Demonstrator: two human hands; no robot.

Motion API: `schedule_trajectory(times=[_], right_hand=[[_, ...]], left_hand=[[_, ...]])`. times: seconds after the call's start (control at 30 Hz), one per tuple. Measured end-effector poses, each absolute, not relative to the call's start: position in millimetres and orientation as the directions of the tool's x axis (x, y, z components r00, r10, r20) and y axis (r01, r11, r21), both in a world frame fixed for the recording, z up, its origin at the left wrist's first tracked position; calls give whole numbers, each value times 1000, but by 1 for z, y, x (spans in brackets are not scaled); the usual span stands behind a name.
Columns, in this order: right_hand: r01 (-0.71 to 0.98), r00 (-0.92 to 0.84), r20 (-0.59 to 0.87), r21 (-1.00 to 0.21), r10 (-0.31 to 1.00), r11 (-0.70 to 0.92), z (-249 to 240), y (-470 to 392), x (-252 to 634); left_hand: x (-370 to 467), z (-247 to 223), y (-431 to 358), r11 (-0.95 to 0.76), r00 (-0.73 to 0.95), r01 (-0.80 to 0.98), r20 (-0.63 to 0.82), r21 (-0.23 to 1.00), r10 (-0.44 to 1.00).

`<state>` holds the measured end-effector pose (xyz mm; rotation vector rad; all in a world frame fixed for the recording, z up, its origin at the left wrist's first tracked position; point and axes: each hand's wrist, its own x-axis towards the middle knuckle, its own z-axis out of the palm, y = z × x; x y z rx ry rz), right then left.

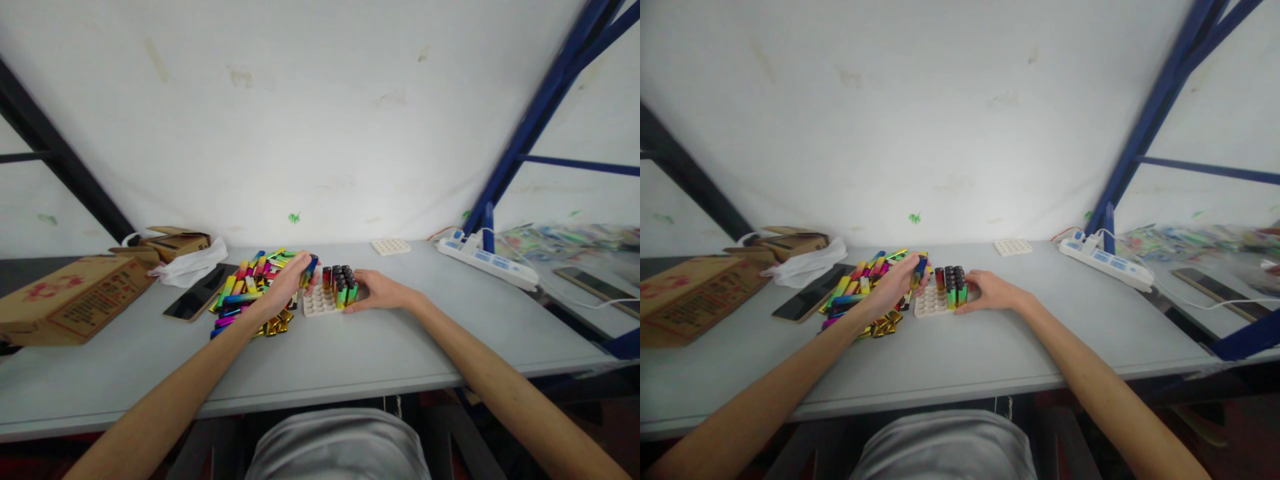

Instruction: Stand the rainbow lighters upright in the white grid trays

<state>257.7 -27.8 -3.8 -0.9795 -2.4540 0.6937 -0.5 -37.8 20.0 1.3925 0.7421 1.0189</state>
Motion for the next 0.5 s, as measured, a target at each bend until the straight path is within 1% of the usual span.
schedule_trajectory(times=[0.07,0.13,0.23,0.27,0.4,0.5], right_hand=[[510,-677,193,-572,710,642,-5,-27,258],[510,-680,202,-560,705,653,-6,-26,258],[516,-683,208,-542,700,664,-7,-25,258],[515,-683,209,-541,700,665,-7,-25,258],[506,-684,212,-552,698,663,-7,-25,258],[507,-683,218,-544,697,668,-8,-24,259]], left_hand=[[1,18,-38,-209,381,-85,226,974,896],[1,18,-37,-313,361,13,287,950,887],[-2,19,-35,-491,352,170,412,855,840],[-3,18,-35,-523,366,199,433,828,824],[-6,11,-32,-506,455,233,367,830,812],[-6,8,-32,-564,460,319,396,761,795]])
